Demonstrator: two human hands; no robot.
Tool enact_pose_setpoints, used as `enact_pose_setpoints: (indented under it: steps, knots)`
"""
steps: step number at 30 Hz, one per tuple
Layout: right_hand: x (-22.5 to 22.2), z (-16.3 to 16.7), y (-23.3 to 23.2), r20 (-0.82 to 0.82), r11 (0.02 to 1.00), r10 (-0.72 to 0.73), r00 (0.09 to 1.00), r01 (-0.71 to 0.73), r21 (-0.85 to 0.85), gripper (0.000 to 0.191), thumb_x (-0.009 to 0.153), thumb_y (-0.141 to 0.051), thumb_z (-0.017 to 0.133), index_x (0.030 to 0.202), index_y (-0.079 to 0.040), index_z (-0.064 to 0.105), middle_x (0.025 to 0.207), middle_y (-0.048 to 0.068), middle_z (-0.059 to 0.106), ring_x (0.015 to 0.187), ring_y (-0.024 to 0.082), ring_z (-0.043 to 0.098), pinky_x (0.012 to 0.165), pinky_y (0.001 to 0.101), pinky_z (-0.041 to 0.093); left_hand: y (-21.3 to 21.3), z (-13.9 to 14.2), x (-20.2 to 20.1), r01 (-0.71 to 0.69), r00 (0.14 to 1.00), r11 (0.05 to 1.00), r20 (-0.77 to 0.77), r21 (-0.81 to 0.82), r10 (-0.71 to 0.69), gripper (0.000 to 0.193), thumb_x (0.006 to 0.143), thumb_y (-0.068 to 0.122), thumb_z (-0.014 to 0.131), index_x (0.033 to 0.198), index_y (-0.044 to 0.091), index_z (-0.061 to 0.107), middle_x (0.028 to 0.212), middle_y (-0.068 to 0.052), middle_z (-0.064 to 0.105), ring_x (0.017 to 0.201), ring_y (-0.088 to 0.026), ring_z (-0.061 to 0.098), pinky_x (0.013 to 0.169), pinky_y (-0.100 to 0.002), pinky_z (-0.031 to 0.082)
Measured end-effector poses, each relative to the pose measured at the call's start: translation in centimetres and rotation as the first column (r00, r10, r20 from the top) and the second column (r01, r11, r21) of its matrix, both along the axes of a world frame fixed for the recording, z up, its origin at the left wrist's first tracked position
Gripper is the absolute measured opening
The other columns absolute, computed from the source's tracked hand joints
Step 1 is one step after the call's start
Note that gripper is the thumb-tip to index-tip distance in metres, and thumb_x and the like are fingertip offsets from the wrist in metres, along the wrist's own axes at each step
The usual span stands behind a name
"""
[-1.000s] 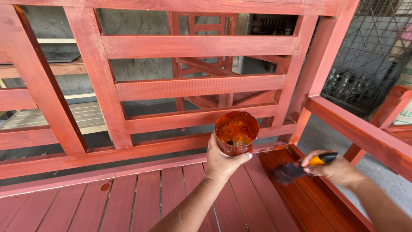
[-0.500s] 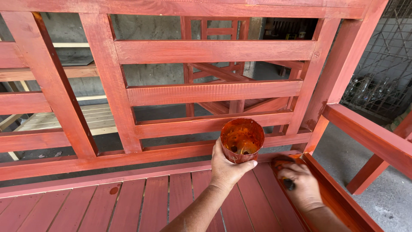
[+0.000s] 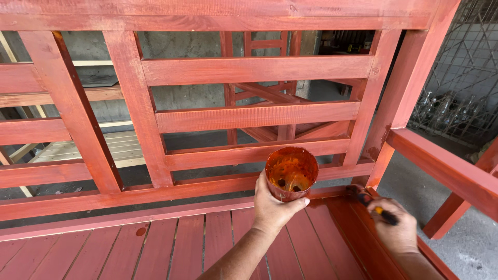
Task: The person applies reddish-brown paint to a wooden chair using a brush. They hold a small container of paint in the left hand and repeatedly dip the brush to coat the backrest, armrest, and seat slats. The person works methodically across the chair surfaces, ensuring even coverage.
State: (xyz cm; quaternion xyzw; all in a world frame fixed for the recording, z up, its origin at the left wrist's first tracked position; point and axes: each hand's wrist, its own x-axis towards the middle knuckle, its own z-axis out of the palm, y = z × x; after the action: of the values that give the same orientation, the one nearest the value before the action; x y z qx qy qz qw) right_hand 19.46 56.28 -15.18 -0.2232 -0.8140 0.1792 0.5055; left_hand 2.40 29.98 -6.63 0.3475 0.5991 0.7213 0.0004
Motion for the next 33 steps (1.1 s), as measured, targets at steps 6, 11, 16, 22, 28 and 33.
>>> enact_pose_setpoints:
  steps: [6,11,16,22,28,33]
  knots:
    - [-1.3,1.4,2.1,-0.009,0.993,0.04,0.999,-0.041,-0.112,0.02,0.081,0.003,0.075,0.094,-0.011,0.075,0.108,0.005,0.075,0.096,0.022,0.073,0.087,0.0336,0.056,-0.5,0.7,0.9,-0.034,0.998,0.994,0.058,-0.103,0.04,0.11,0.051,0.015,0.095,0.146,0.014,0.04,0.138,-0.006,0.051,0.133,-0.021,0.056,0.113,-0.039,0.051]
    - [-4.7,0.3,-1.5,0.184,0.986,0.162,0.969,-0.167,0.009,0.029,0.073,0.006,0.072,0.09,-0.017,0.074,0.102,0.001,0.076,0.1,0.023,0.072,0.087,0.0332,0.058,-1.2,1.3,1.2,-0.115,0.993,0.979,0.02,-0.167,0.12,0.112,0.051,0.016,0.097,0.147,0.015,0.038,0.138,-0.007,0.049,0.133,-0.021,0.054,0.114,-0.039,0.048]
    - [-4.3,0.2,-0.6,0.25,0.988,-0.012,0.968,-0.027,0.154,0.031,0.071,0.005,0.069,0.089,-0.02,0.072,0.108,-0.001,0.075,0.105,0.027,0.068,0.09,0.0377,0.058,-2.4,1.4,1.3,-0.122,0.993,0.99,-0.003,-0.071,0.122,0.108,0.049,0.016,0.096,0.143,0.012,0.042,0.137,-0.008,0.052,0.132,-0.022,0.057,0.113,-0.039,0.051]
    - [-4.2,2.0,2.6,0.133,0.997,-0.082,0.988,0.081,0.015,0.014,0.086,-0.01,0.075,0.094,-0.02,0.075,0.106,0.005,0.075,0.096,0.028,0.071,0.089,0.0391,0.056,-5.6,1.3,-0.1,-0.164,0.98,0.979,0.097,-0.123,0.177,0.104,0.054,0.018,0.094,0.143,0.014,0.04,0.137,-0.005,0.053,0.132,-0.019,0.057,0.113,-0.036,0.051]
    - [-6.4,1.5,-3.1,0.125,0.996,0.034,0.992,-0.023,-0.086,0.015,0.08,-0.012,0.08,0.092,-0.021,0.077,0.102,0.004,0.078,0.093,0.023,0.073,0.088,0.0359,0.057,-7.7,0.7,0.8,-0.306,0.947,0.944,0.063,-0.126,0.316,0.106,0.053,0.017,0.097,0.142,0.012,0.041,0.139,-0.007,0.05,0.132,-0.022,0.055,0.112,-0.038,0.05]
    - [-9.7,2.4,-11.1,0.136,0.981,0.166,0.977,-0.15,-0.123,0.017,0.079,-0.009,0.079,0.09,-0.021,0.076,0.101,0.004,0.077,0.092,0.022,0.075,0.085,0.0343,0.058,-11.0,0.5,1.2,-0.328,0.936,0.928,0.073,-0.176,0.344,0.109,0.051,0.02,0.097,0.144,0.015,0.04,0.139,-0.006,0.051,0.132,-0.02,0.056,0.111,-0.037,0.051]
